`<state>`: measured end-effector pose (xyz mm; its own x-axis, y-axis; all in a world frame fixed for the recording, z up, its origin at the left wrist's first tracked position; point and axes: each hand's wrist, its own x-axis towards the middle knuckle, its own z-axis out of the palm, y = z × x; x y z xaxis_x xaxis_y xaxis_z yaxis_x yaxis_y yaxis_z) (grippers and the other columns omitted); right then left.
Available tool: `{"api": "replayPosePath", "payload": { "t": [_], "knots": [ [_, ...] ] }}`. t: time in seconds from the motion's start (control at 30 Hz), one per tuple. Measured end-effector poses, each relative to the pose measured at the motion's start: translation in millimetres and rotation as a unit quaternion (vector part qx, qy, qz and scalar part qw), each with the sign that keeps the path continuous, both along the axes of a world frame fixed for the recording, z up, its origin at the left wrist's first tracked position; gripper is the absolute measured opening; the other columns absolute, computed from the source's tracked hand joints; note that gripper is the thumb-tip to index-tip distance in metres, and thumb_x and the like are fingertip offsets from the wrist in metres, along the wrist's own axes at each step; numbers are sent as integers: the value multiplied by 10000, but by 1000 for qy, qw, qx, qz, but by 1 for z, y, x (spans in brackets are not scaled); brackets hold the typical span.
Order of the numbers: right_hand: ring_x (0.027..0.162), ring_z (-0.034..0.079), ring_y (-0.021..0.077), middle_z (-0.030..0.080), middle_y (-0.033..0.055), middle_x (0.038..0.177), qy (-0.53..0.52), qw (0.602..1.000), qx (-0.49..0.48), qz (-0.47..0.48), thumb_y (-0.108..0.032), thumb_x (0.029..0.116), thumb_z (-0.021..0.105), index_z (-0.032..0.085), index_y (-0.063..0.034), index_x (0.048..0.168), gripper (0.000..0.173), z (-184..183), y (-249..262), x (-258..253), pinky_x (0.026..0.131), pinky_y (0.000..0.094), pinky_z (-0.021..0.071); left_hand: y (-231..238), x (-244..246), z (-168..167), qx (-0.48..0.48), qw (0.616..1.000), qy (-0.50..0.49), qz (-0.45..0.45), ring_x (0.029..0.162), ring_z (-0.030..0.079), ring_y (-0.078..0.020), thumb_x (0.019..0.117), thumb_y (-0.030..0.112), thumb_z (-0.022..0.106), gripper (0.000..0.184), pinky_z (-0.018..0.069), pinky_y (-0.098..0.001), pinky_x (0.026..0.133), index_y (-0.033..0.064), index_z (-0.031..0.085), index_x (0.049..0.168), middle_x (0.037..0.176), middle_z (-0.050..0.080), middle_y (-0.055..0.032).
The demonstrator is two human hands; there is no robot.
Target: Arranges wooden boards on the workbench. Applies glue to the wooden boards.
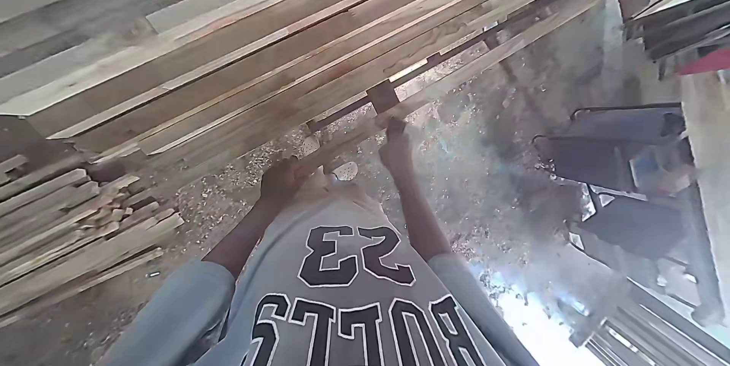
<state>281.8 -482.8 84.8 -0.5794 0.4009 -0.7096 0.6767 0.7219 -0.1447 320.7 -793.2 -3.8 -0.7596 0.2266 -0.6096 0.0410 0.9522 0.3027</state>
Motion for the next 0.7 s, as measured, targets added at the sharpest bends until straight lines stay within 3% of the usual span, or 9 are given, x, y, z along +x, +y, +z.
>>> {"api": "replayPosePath", "payload": {
  "t": [0.1, 0.23, 0.3, 0.37, 0.43, 0.53, 0.6, 0.7],
  "knots": [
    [1139, 648, 384, 462, 278, 1448, -63, 998, -12, 19, -117, 896, 666, 578, -11, 1364, 488, 4, -46, 25, 911, 526, 575, -7, -7, 13, 48, 997, -56, -19, 1136, 659, -407, 950, 627, 597, 687, 519, -642, 937, 50, 608, 1322, 1207, 680, -206],
    [1147, 652, 361, 660, 222, 1249, -69, 993, -80, 57, -174, 945, 589, 682, -45, 1241, 336, 21, -18, 31, 959, 577, 519, -31, -34, -6, 122, 973, -192, -49, 1150, 651, -434, 888, 644, 682, 852, 495, -665, 975, 98, 443, 1498, 1218, 670, -244],
    [982, 723, 266, 695, 173, 1184, -28, 992, -120, -22, -179, 1007, 549, 634, -48, 1323, 352, 10, 11, 43, 865, 469, 599, -46, -40, -23, 169, 957, -228, -58, 1141, 660, -422, 833, 692, 713, 928, 495, -651, 989, 90, 459, 1492, 1201, 678, -254],
    [869, 740, 249, 686, 181, 1208, 52, 974, -148, -164, -142, 1024, 562, 538, -56, 1445, 430, -3, 45, 50, 757, 419, 634, -52, -43, -34, 182, 941, -284, -28, 1212, 638, -374, 823, 647, 760, 907, 475, -603, 1062, 59, 513, 1468, 1286, 656, -242],
    [847, 735, 275, 693, 184, 1195, 134, 955, -130, -232, -108, 1011, 595, 508, -87, 1484, 481, -15, 83, 47, 744, 453, 630, -52, -43, -35, 193, 925, -326, 12, 1116, 683, -302, 858, 486, 813, 736, 524, -546, 1020, 53, 570, 1402, 1236, 682, -200],
    [969, 717, 318, 676, 202, 1213, 241, 956, -42, -164, -100, 1026, 554, 500, -76, 1489, 467, -45, 154, 17, 839, 511, 612, -44, -49, -27, 186, 913, -362, 38, 921, 719, -261, 901, 389, 798, 618, 590, -506, 877, 54, 580, 1373, 1104, 712, -175],
    [1095, 679, 359, 629, 242, 1305, 283, 953, 1, -109, -101, 1014, 565, 510, -65, 1492, 483, -64, 196, -9, 940, 530, 573, -42, -47, -26, 173, 910, -374, 43, 839, 718, -244, 904, 378, 795, 597, 599, -483, 822, 48, 587, 1357, 1025, 723, -159],
    [1111, 666, 375, 610, 253, 1324, 290, 954, 49, -53, -91, 1004, 572, 534, -88, 1483, 481, -79, 222, -37, 958, 522, 551, -42, -42, -30, 167, 912, -371, 58, 670, 680, -169, 904, 370, 793, 516, 604, -387, 697, 34, 626, 1259, 837, 705, -95]
  ]
}}
